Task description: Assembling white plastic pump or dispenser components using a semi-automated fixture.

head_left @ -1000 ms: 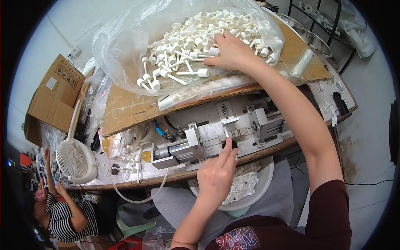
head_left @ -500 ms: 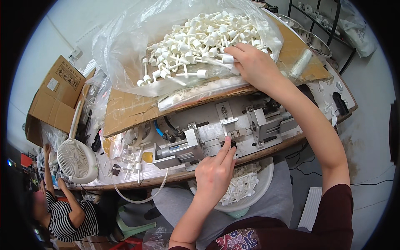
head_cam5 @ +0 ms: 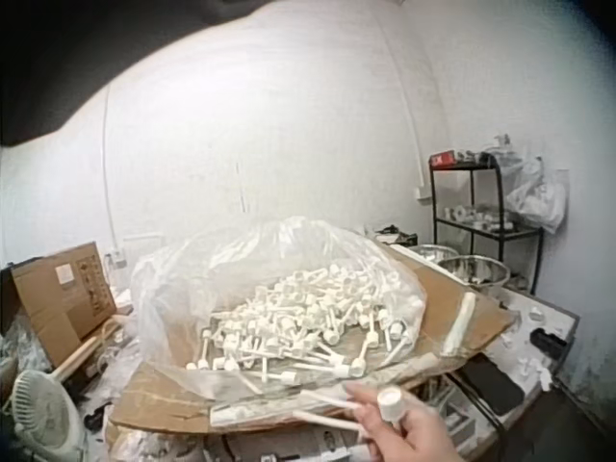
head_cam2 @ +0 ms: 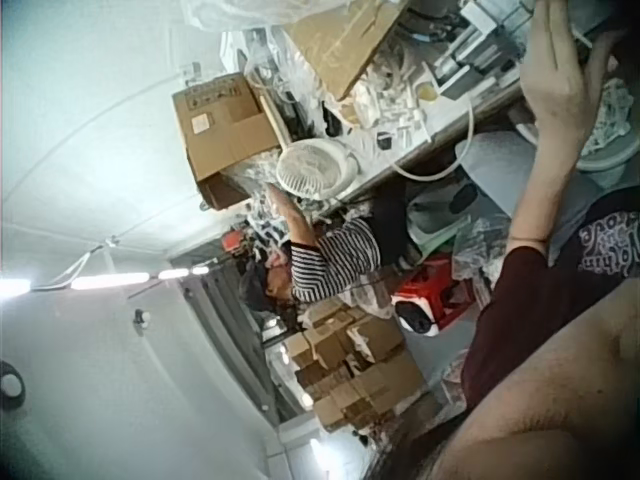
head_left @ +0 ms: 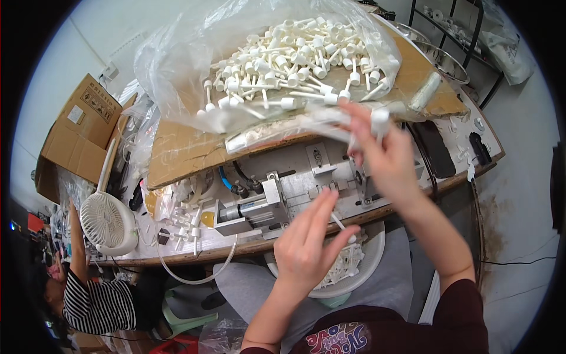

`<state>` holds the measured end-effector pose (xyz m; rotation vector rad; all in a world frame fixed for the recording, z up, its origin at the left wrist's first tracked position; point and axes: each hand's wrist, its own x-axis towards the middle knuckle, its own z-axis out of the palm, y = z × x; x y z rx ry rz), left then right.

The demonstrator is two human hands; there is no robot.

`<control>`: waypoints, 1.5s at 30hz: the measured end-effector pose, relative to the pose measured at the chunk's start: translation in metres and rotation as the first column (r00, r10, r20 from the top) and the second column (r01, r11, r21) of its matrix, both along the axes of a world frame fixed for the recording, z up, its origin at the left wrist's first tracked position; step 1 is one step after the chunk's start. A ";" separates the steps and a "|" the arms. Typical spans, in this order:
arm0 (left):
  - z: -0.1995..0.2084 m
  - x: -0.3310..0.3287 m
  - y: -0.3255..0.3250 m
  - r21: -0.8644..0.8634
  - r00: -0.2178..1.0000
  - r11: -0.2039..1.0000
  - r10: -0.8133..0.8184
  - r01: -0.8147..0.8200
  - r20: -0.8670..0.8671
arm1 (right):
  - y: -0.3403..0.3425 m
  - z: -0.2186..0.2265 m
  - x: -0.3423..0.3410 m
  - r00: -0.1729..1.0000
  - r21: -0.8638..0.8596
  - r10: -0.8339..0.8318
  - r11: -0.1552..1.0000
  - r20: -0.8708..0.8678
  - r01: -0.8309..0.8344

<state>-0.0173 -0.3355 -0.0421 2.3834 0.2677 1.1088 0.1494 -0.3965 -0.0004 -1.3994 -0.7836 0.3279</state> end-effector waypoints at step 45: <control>-0.023 -0.003 0.008 0.287 0.947 0.958 0.094 -0.001 -0.308 | -0.088 -0.058 -0.045 0.988 -0.251 0.053 0.964 -0.146 -0.089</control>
